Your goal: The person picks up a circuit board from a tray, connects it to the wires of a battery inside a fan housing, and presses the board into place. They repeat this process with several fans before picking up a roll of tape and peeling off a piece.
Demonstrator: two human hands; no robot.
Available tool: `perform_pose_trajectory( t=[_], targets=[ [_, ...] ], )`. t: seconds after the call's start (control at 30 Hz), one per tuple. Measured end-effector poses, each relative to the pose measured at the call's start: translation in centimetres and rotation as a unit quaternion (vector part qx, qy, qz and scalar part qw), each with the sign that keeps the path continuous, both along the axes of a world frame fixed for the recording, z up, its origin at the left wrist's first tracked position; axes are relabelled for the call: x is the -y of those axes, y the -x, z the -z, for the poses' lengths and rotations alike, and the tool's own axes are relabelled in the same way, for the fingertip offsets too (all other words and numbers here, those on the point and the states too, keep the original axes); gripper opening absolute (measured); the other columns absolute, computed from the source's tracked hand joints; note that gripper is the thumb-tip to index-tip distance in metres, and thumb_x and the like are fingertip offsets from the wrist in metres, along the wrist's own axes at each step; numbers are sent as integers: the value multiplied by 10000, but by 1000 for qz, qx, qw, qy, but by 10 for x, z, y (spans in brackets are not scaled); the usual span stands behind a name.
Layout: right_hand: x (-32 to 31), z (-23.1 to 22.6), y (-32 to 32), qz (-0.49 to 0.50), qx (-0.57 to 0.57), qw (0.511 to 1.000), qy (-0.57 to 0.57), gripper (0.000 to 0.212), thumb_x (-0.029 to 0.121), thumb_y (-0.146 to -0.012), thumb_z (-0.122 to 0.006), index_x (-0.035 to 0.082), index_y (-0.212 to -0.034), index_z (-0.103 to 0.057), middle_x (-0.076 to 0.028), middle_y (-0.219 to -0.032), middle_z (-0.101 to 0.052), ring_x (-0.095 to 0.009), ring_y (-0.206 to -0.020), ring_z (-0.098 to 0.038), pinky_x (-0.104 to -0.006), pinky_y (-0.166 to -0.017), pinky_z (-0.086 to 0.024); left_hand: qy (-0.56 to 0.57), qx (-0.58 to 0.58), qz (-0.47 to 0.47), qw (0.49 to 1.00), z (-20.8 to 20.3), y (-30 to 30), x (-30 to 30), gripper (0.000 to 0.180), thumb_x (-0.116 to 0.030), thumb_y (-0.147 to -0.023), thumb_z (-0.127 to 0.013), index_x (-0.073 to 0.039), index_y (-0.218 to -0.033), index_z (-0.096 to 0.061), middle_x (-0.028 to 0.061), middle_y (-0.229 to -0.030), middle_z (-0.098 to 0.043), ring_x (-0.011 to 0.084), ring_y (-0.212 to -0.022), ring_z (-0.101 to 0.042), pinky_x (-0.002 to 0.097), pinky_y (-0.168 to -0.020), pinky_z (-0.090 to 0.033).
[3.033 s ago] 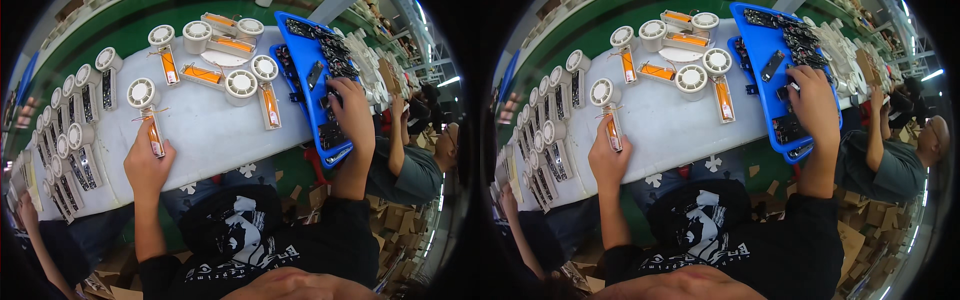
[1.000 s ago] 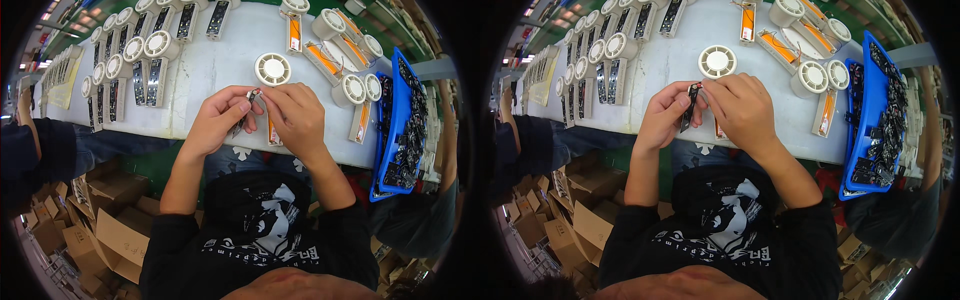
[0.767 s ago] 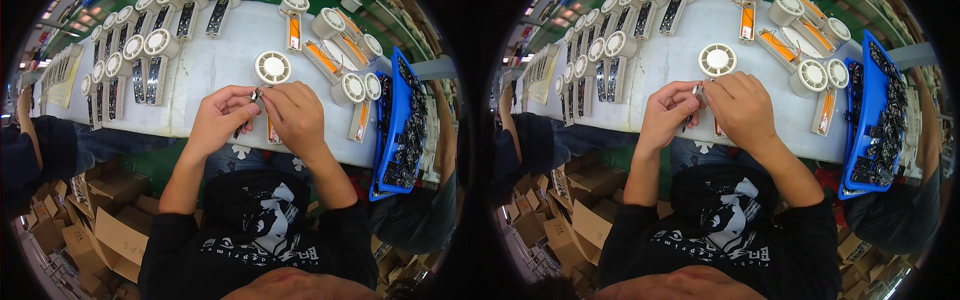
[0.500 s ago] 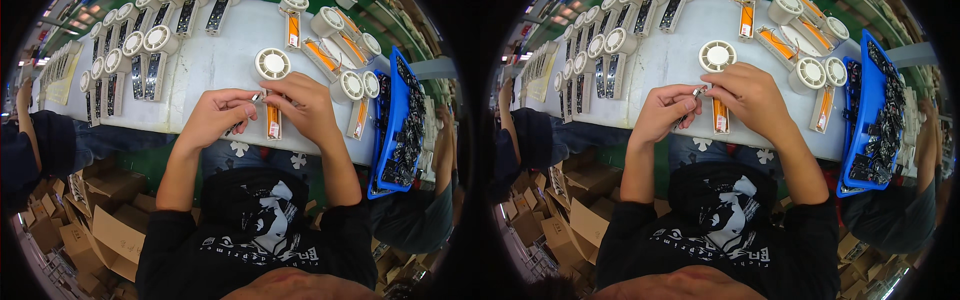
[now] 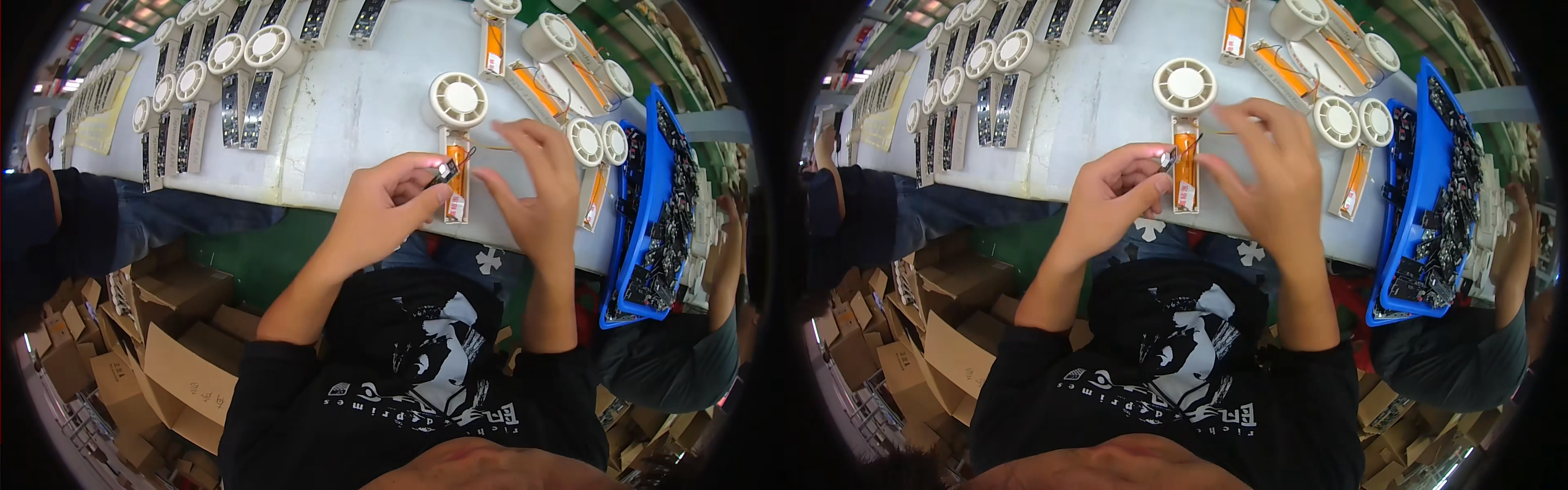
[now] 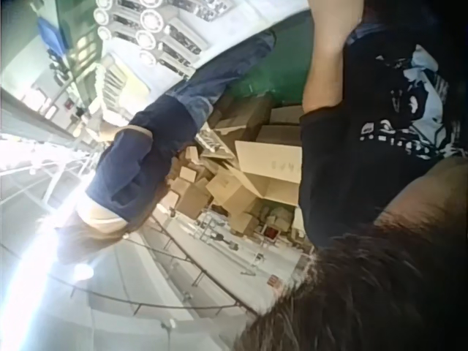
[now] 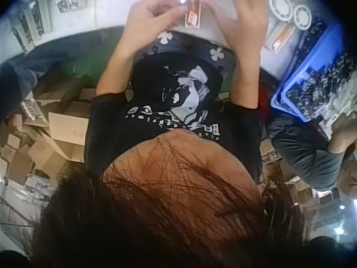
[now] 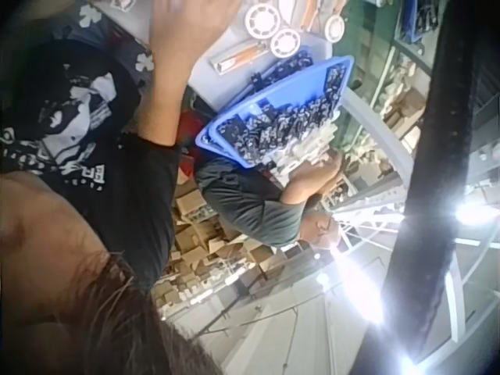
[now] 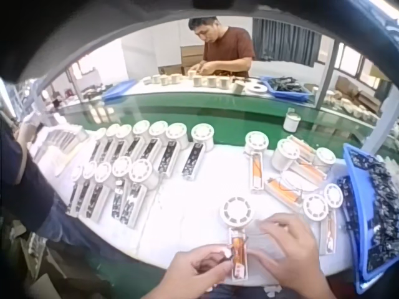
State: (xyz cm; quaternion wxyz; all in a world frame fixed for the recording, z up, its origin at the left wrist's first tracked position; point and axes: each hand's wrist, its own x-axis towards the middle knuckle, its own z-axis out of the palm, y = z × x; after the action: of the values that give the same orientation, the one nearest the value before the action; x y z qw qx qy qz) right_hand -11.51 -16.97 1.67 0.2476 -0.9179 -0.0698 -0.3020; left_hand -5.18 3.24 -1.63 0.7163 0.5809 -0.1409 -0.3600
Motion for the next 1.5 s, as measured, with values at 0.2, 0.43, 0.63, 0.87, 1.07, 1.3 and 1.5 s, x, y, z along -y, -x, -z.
perform_pose_trajectory(
  t=[0.2,0.43,0.63,0.87,1.07,1.3,1.5],
  targets=[
    [8,16,10,18,-179,896,-406,293,-19,-862,-776,8,-1148,-717,-70,-1062,-694,-151,-973,-621,-295,-851,-500,12,50,-24,998,-1,1,4,316,-19,-969,-692,27,-1277,-639,72,-1009,-739,48,-819,-649,207,-708,-521],
    [4,14,-14,-87,-109,885,-445,204,-47,-913,-731,-51,-1113,-694,-87,-1068,-697,-142,-996,-642,-264,-886,-508,53,147,-63,986,8,-5,15,326,-32,-998,-651,20,-1316,-605,71,-991,-696,91,-847,-654,258,-725,-551],
    [-3,16,-12,-37,-142,899,-413,161,-64,-921,-713,-55,-1082,-710,-118,-1111,-695,-150,-977,-660,-254,-844,-520,109,13,-34,993,13,-15,2,322,-37,-995,-657,23,-1305,-597,51,-957,-665,90,-810,-650,244,-714,-559],
    [-7,9,-19,-85,-135,919,-361,172,-55,-922,-707,-56,-1092,-735,-112,-1077,-686,-145,-948,-649,-248,-814,-514,96,-25,-18,995,12,-21,3,283,-76,-1030,-586,21,-1295,-593,110,-999,-686,163,-808,-662,309,-690,-568],
    [-16,8,-19,-98,-135,937,-307,210,-39,-925,-695,-42,-1128,-747,-97,-1032,-668,-138,-908,-624,-243,-767,-491,124,-58,-34,990,14,-23,3,273,-69,-1015,-634,24,-1268,-594,81,-1027,-648,154,-809,-680,298,-693,-600],
    [-16,6,-19,-115,-149,933,-306,217,-28,-947,-667,-25,-1147,-751,-92,-1046,-650,-139,-891,-602,-236,-748,-471,123,-67,-26,990,15,-25,1,264,-75,-1016,-633,25,-1257,-597,88,-1045,-647,161,-826,-684,304,-700,-604],
    [-19,7,-22,-69,-121,952,-272,211,-23,-910,-713,-13,-1116,-756,-71,-952,-665,-134,-830,-602,-246,-707,-474,123,-66,-30,990,15,-24,2,266,-78,-1015,-637,27,-1255,-594,94,-1045,-648,160,-834,-684,305,-703,-604]
  ],
)
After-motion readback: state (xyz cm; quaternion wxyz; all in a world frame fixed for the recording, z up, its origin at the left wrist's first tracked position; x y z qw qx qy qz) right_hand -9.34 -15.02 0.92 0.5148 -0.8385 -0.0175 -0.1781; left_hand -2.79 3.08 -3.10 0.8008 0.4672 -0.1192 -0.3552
